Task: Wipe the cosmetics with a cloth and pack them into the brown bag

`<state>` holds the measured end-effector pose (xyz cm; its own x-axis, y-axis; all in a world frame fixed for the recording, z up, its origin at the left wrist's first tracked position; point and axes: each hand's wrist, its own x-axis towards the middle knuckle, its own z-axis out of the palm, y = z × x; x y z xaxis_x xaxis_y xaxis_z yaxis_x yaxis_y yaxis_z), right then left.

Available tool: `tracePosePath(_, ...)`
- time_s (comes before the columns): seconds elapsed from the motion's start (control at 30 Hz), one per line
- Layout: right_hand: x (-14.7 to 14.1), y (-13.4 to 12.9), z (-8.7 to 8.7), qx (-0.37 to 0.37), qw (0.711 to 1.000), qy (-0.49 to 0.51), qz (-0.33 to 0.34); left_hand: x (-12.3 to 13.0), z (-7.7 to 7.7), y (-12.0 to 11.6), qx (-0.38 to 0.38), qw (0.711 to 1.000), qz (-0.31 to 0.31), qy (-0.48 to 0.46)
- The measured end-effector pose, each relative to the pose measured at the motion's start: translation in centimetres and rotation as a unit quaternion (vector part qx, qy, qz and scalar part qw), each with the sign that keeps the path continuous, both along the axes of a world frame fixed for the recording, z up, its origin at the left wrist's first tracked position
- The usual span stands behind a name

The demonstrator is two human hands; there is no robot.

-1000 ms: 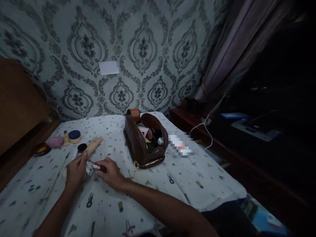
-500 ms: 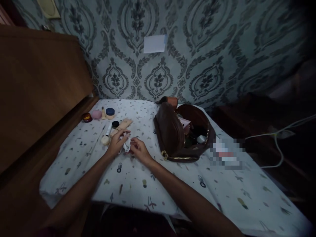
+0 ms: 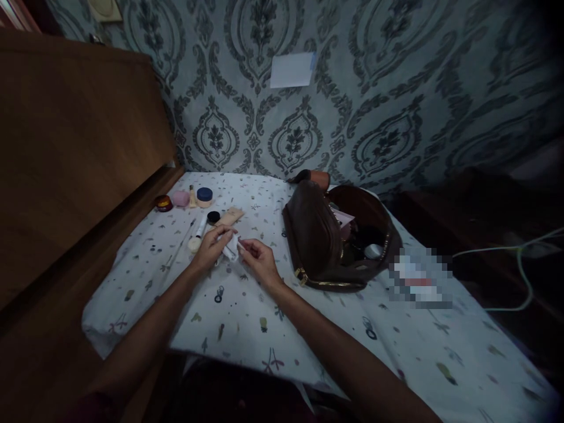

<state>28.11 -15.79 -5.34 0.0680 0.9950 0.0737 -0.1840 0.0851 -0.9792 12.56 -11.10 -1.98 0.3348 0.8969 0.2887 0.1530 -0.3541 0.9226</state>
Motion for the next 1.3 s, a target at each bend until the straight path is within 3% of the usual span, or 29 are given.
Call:
tracePosePath(0.13, 0.6, 0.0, 0.4, 0.033, 0.998, -0.036, -0.043, 0.0, 0.1, 0.0, 0.008, 1.0, -0.021, -0.007)
tracePosePath(0.33, 0.9, -0.2, 0.9, 0.092, 0.987, -0.106, -0.084, -0.1, -0.4, 0.3, -0.021, 1.0, -0.003, -0.022)
tracePosePath(0.53, 0.9, -0.5, 1.5, 0.0, 1.0, -0.007, 0.031, 0.1, -0.5, 0.3, -0.051, 0.998, 0.005, -0.023)
tracePosePath(0.7, 0.7, -0.4, 1.4, -0.101, 0.982, 0.116, 0.106, 0.5, -0.7, 0.2, -0.066, 0.994, 0.069, -0.061)
tracePosePath(0.8, 1.1, 0.0, 1.0, -0.079, 0.993, 0.08, 0.045, 0.5, -0.8, 0.1, -0.022, 0.996, 0.085, -0.032)
tracePosePath(0.87, 1.8, 0.3, 0.7, -0.021, 0.999, -0.036, -0.033, 0.5, -0.8, -0.2, 0.039, 0.996, 0.075, 0.04)
tracePosePath(0.93, 2.4, 0.5, 0.6, 0.047, 0.973, -0.201, -0.098, 0.7, -0.9, -0.6, 0.107, 0.984, 0.044, 0.137)
tracePosePath(1.07, 2.9, 0.6, 0.4, 0.086, 0.867, -0.472, -0.134, 1.1, -1.2, -1.6, 0.208, 0.935, 0.003, 0.289)
tracePosePath(1.17, 2.6, 0.6, 0.4, 0.063, 0.813, -0.566, -0.117, 1.0, -0.9, -1.9, 0.225, 0.912, 0.03, 0.34)
tracePosePath(1.3, 2.4, 0.7, 0.5, 0.067, 0.795, -0.596, -0.093, 0.4, 0.6, -1.8, 0.201, 0.879, 0.143, 0.409)
